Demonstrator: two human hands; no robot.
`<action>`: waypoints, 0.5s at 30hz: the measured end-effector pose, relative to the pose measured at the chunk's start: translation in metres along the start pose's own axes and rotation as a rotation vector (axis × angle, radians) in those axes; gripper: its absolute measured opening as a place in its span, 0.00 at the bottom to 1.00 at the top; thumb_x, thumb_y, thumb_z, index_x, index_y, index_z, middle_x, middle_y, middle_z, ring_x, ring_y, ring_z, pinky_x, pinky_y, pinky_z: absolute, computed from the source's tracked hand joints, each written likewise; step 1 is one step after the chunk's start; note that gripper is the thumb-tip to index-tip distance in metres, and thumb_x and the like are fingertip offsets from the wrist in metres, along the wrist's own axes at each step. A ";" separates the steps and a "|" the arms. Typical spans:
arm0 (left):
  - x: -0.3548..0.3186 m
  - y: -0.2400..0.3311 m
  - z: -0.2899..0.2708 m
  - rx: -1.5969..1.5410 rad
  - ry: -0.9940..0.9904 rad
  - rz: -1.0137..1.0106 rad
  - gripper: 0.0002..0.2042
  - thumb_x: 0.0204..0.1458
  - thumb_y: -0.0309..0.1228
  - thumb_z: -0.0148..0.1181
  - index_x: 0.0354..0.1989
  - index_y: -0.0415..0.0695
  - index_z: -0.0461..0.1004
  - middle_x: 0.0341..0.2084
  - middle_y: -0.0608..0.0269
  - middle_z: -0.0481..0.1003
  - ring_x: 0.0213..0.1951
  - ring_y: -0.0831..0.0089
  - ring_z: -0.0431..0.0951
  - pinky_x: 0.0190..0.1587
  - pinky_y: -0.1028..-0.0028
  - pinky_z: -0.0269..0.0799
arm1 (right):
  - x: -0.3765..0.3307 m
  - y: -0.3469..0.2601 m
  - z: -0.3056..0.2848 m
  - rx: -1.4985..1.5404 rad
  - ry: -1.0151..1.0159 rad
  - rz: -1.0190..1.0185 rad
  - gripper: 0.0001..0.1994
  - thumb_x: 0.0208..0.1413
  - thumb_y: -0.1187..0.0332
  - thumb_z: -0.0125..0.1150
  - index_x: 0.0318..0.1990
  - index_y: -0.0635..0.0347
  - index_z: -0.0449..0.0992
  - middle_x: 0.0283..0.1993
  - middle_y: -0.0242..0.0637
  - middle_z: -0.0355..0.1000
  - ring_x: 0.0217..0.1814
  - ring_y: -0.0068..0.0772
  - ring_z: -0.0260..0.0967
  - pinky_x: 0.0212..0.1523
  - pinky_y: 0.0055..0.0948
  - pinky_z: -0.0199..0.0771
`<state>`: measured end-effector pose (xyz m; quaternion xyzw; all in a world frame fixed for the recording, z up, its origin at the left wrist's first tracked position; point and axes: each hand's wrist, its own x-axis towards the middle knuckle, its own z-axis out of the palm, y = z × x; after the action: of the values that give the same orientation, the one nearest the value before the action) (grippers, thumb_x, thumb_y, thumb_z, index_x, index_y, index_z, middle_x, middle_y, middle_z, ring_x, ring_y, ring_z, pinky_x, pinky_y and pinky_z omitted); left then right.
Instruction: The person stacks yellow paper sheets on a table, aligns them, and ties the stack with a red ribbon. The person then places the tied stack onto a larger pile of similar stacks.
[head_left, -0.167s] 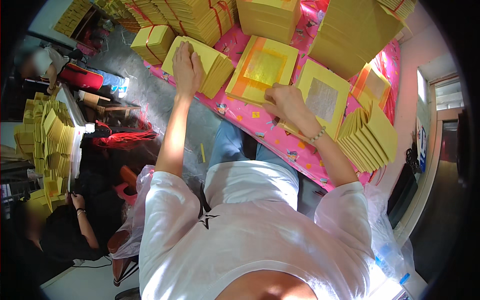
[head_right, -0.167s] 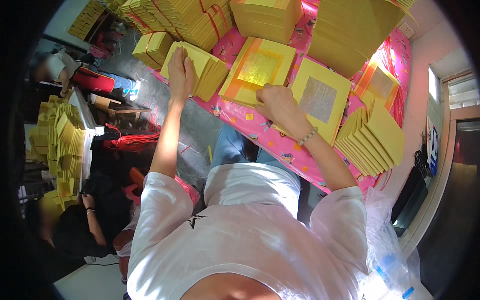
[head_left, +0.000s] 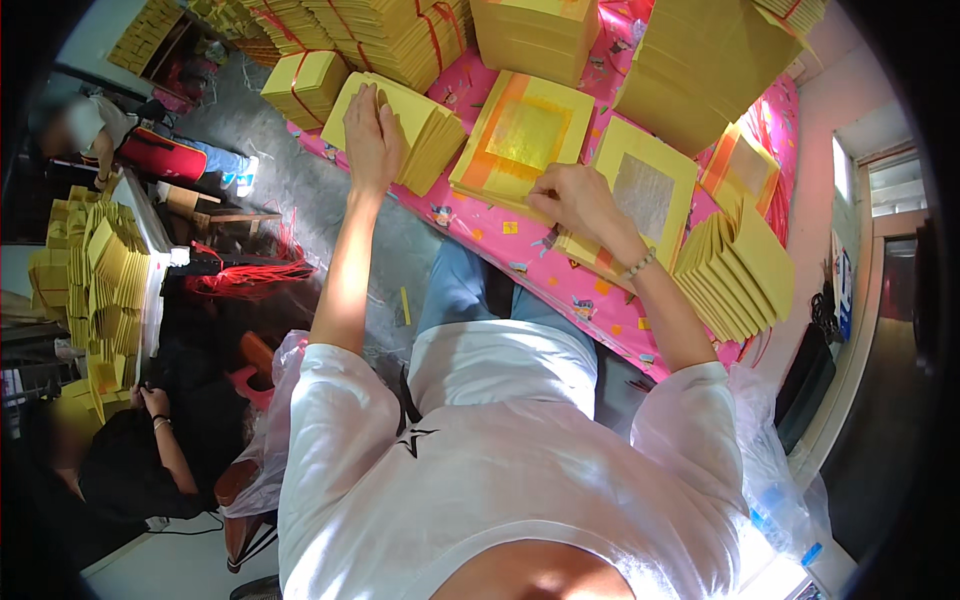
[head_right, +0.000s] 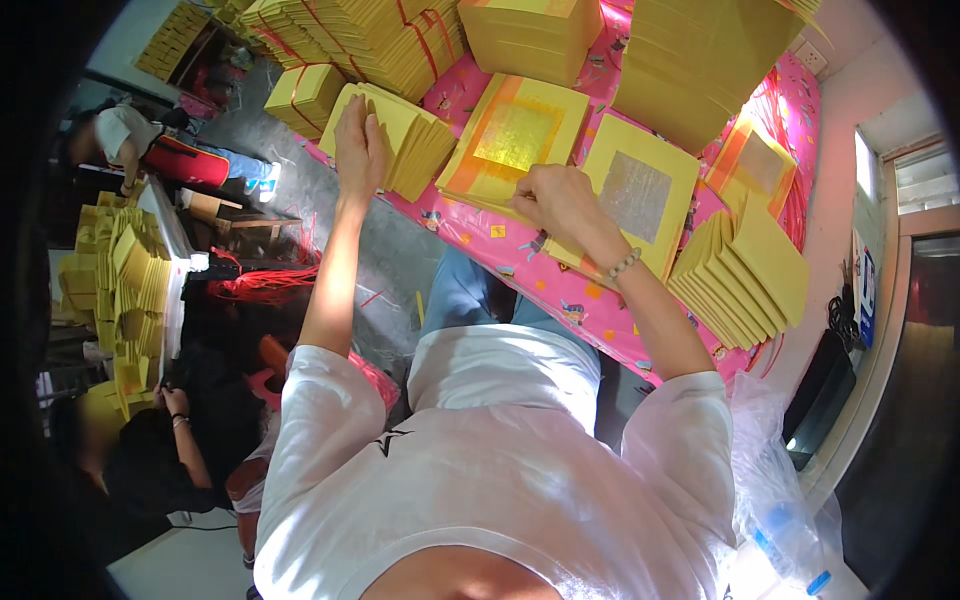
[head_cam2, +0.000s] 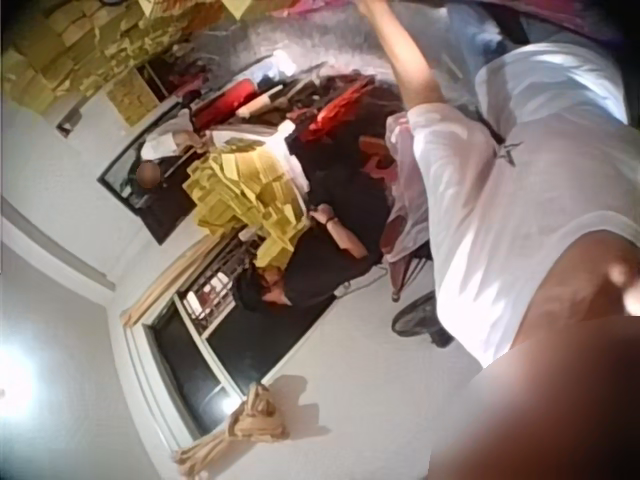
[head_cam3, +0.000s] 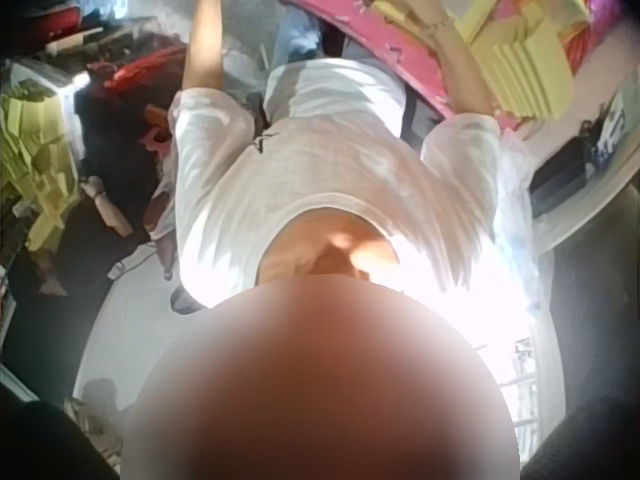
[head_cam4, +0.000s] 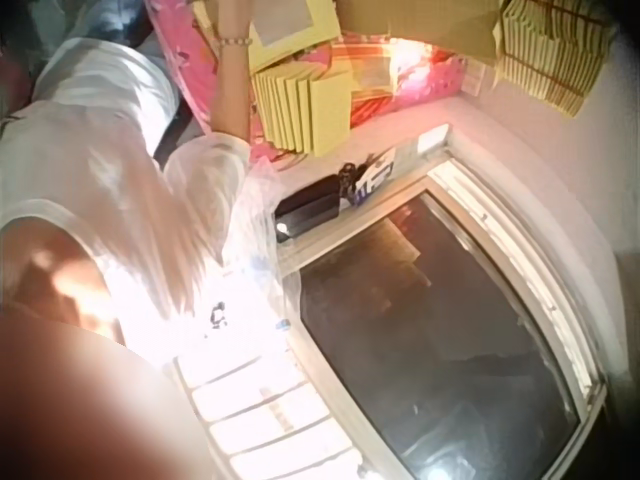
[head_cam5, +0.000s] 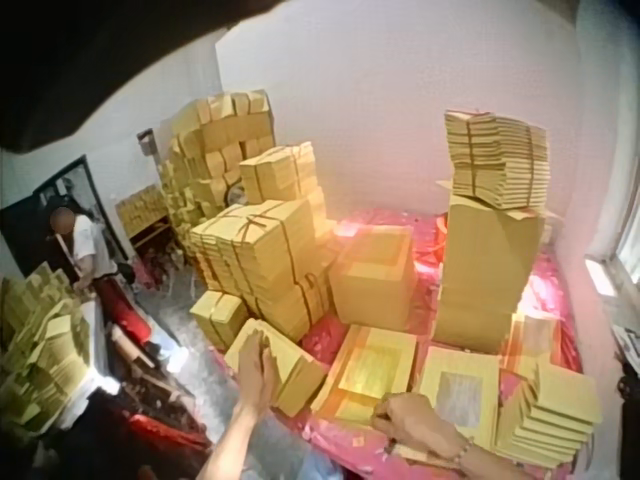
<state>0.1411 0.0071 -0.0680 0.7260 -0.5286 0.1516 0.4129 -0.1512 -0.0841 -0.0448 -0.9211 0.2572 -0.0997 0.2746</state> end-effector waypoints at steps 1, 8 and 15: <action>0.000 0.001 -0.001 -0.004 -0.001 -0.001 0.19 0.58 0.31 0.43 0.54 0.32 0.63 0.55 0.37 0.63 0.58 0.44 0.60 0.62 0.56 0.53 | 0.000 0.002 0.002 0.023 0.002 0.013 0.08 0.44 0.66 0.62 0.24 0.61 0.79 0.25 0.43 0.75 0.29 0.43 0.74 0.32 0.38 0.71; -0.004 0.027 -0.017 -0.017 0.047 0.019 0.13 0.55 0.25 0.48 0.48 0.38 0.70 0.43 0.46 0.70 0.48 0.50 0.67 0.51 0.60 0.63 | 0.003 0.007 0.000 0.122 -0.008 0.085 0.09 0.46 0.64 0.62 0.27 0.60 0.81 0.27 0.43 0.76 0.30 0.44 0.74 0.34 0.38 0.71; -0.032 0.073 -0.021 -0.179 0.000 0.107 0.11 0.51 0.18 0.50 0.43 0.39 0.71 0.35 0.52 0.71 0.40 0.55 0.70 0.43 0.65 0.66 | 0.004 0.012 0.003 0.123 -0.023 0.086 0.09 0.46 0.63 0.63 0.28 0.60 0.80 0.27 0.42 0.76 0.30 0.41 0.74 0.34 0.36 0.71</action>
<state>0.0678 0.0366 -0.0444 0.6570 -0.5781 0.1256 0.4672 -0.1517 -0.0937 -0.0539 -0.8918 0.2866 -0.0928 0.3375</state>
